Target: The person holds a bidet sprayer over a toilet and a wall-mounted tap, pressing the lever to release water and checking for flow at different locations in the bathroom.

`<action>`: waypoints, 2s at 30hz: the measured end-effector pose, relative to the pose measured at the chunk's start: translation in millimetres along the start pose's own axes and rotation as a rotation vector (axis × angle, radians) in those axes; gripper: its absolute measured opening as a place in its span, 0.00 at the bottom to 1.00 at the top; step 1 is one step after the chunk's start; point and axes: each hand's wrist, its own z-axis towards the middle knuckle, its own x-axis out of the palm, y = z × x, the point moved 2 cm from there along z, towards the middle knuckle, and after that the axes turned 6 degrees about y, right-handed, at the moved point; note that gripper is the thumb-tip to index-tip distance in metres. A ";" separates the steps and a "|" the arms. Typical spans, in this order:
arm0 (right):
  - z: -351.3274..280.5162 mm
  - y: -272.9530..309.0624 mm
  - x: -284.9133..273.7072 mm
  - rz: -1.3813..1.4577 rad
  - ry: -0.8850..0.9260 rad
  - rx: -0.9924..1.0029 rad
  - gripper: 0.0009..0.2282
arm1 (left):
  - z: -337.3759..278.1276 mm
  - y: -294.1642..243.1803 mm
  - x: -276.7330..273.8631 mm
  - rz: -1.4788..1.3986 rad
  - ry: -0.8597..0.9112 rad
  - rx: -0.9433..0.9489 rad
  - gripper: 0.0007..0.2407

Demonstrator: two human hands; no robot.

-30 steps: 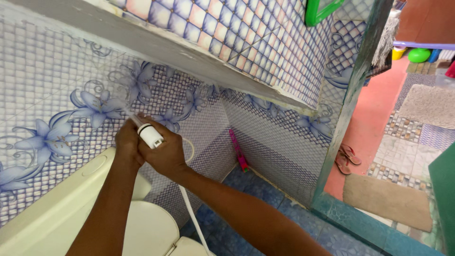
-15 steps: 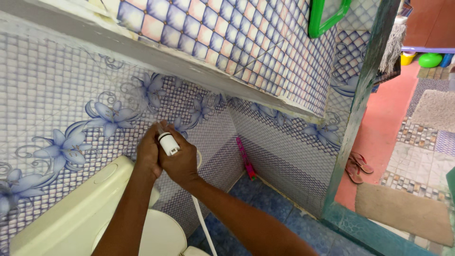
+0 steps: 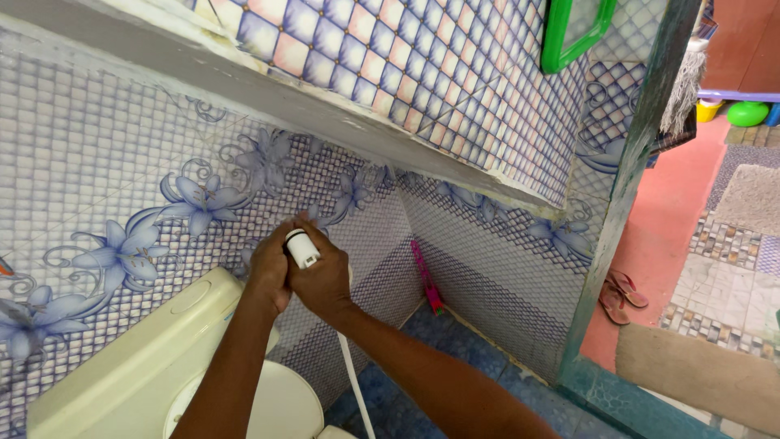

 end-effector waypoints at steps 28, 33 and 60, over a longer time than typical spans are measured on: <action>3.3 5.8 -30.4 -0.057 -0.015 -0.021 0.21 | 39.8 -4.1 6.4 -0.140 -0.049 0.208 0.14; 6.5 0.0 -35.9 -0.102 -0.065 -0.029 0.22 | 46.3 1.9 5.6 -0.144 -0.045 0.221 0.14; 18.7 -29.6 -88.8 -0.068 -0.155 0.083 0.20 | 37.4 8.5 17.8 0.261 -0.052 0.217 0.22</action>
